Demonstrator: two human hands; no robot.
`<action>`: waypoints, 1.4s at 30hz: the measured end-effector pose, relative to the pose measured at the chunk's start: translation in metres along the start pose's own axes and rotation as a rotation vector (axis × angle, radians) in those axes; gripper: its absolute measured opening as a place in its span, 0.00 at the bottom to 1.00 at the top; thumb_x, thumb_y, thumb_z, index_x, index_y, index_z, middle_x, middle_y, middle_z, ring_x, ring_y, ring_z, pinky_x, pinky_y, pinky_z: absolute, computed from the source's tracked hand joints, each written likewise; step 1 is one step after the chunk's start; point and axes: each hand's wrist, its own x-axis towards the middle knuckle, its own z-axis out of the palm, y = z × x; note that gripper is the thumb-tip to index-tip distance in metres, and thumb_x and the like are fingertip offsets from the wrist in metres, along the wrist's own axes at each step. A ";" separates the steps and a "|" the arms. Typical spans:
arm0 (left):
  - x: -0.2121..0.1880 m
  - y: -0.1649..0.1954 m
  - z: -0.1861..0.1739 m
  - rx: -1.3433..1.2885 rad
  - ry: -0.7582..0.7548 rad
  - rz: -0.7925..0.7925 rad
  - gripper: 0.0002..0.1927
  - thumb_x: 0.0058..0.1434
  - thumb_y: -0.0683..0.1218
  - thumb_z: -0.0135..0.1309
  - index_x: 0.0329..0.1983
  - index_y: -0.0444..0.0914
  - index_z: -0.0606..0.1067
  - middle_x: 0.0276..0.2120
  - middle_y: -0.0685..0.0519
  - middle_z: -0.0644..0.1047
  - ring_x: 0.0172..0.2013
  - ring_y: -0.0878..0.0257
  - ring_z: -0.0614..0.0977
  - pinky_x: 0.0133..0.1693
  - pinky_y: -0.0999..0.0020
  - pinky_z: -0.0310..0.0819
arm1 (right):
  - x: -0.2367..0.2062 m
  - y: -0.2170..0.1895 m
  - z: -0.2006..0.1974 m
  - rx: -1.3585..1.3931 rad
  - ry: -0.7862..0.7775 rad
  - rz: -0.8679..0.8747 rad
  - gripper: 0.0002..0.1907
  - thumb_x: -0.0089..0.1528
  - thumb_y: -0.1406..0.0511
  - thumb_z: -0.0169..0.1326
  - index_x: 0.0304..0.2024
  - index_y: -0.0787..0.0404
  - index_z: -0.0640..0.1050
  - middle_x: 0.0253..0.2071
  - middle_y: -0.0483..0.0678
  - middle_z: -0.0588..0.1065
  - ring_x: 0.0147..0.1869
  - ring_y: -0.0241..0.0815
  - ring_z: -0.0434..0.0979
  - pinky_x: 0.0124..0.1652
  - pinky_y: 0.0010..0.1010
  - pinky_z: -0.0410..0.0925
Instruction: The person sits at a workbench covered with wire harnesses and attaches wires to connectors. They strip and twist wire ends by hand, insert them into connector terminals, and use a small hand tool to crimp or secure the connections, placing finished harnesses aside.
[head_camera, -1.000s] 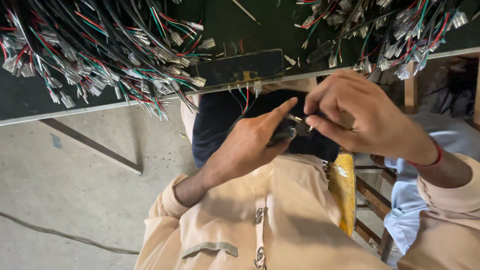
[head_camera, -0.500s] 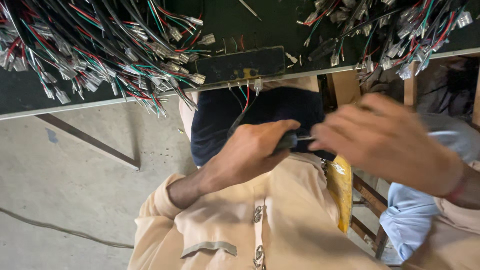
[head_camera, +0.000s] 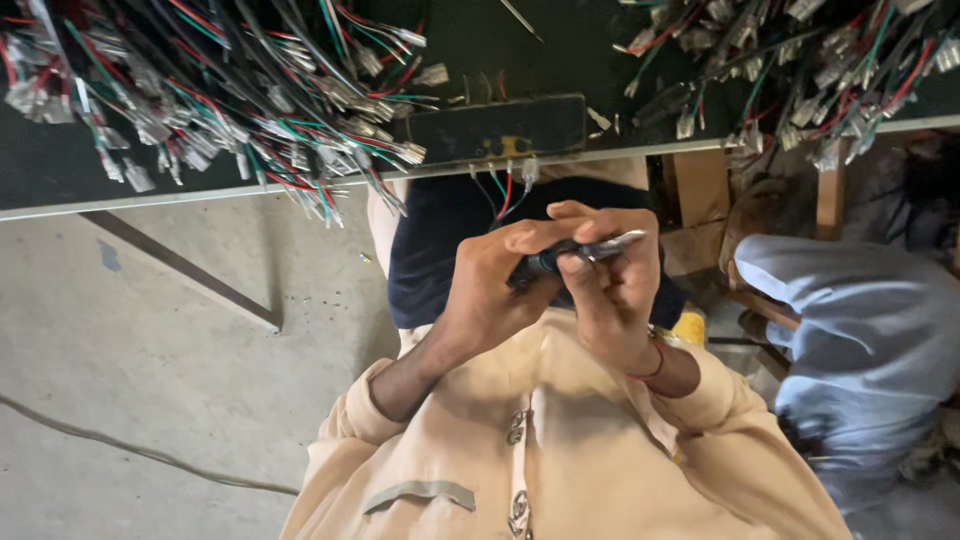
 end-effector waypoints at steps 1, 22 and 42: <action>0.000 0.000 -0.001 0.003 0.000 -0.011 0.24 0.54 0.34 0.61 0.55 0.39 0.76 0.45 0.47 0.82 0.45 0.53 0.87 0.45 0.66 0.81 | 0.001 -0.001 0.004 -0.013 0.023 -0.021 0.11 0.76 0.71 0.50 0.58 0.57 0.64 0.48 0.55 0.79 0.55 0.44 0.80 0.70 0.41 0.62; 0.002 -0.011 0.012 0.009 -0.001 0.039 0.16 0.55 0.35 0.61 0.47 0.34 0.75 0.37 0.45 0.79 0.37 0.49 0.84 0.37 0.62 0.78 | 0.013 0.016 0.021 0.078 0.356 -0.182 0.13 0.73 0.67 0.50 0.59 0.58 0.64 0.51 0.56 0.79 0.57 0.50 0.80 0.69 0.52 0.64; -0.003 -0.050 0.025 -0.025 0.030 -0.014 0.11 0.54 0.35 0.59 0.40 0.33 0.74 0.30 0.45 0.77 0.30 0.50 0.81 0.32 0.63 0.74 | 0.026 -0.003 0.014 -0.386 -0.006 -0.225 0.14 0.71 0.77 0.46 0.55 0.61 0.64 0.55 0.63 0.78 0.66 0.55 0.78 0.76 0.49 0.57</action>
